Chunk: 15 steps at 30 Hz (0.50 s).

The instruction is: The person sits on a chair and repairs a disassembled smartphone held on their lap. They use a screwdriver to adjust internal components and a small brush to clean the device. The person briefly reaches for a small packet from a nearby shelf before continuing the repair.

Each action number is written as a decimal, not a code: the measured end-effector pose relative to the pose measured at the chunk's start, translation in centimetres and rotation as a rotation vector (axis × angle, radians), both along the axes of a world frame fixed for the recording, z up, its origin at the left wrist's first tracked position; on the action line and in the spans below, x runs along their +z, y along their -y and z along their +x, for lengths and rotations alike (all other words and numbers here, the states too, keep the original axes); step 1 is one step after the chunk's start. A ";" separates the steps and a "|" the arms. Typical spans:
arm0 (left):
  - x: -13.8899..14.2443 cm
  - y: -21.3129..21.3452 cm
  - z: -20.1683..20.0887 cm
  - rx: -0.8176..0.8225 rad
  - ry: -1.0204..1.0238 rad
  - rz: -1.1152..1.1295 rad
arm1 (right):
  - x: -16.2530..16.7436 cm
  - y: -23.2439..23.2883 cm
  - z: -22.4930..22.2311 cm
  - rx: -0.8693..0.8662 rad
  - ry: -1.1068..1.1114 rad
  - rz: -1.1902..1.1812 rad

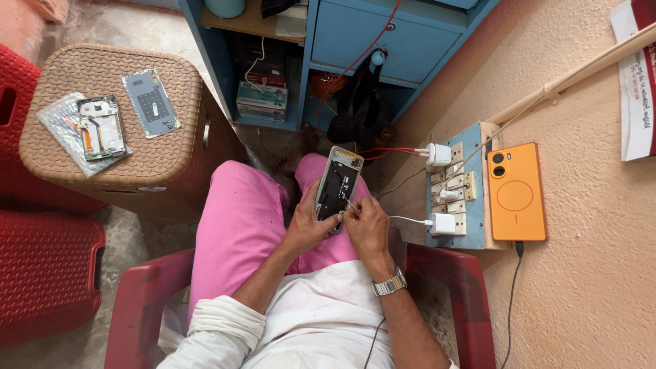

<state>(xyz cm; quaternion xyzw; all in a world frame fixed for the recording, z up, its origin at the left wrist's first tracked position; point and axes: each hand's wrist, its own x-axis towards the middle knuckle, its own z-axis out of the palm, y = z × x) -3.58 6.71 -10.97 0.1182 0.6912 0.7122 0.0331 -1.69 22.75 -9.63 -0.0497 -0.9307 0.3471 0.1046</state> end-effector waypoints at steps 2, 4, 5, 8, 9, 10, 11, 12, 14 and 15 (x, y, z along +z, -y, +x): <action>-0.1 0.0 -0.1 0.037 -0.261 -0.029 | -0.2 -0.1 -0.1 0.036 -0.001 0.022; -0.1 0.0 0.0 -0.014 0.073 0.051 | -0.5 -0.3 -0.2 0.024 0.003 -0.020; 0.0 -0.1 0.1 -0.042 0.237 0.090 | -0.6 -0.4 -0.3 0.020 0.003 -0.042; 0.1 -0.1 0.0 -0.069 0.292 0.166 | -0.9 -0.6 -0.6 0.005 0.007 -0.080; 0.2 -0.1 0.0 -0.062 0.279 0.150 | -0.9 -0.8 -0.6 0.008 0.034 -0.102; 0.2 -0.1 -0.1 -0.055 0.266 0.135 | -0.8 -0.9 -0.6 0.011 0.060 -0.124; 0.2 -0.1 -0.1 -0.047 0.253 0.119 | -0.8 -1.1 -0.6 0.015 0.087 -0.146; 0.3 -0.1 -0.1 -0.040 0.277 0.117 | -0.9 -1.4 -0.6 0.000 0.162 -0.213; 0.3 -0.1 -0.2 -0.026 0.324 0.114 | -0.7 -2.1 -0.4 -0.028 0.311 -0.348; 0.4 -0.1 -0.2 -0.024 0.326 0.109 | -0.6 -2.3 -0.3 -0.013 0.279 -0.417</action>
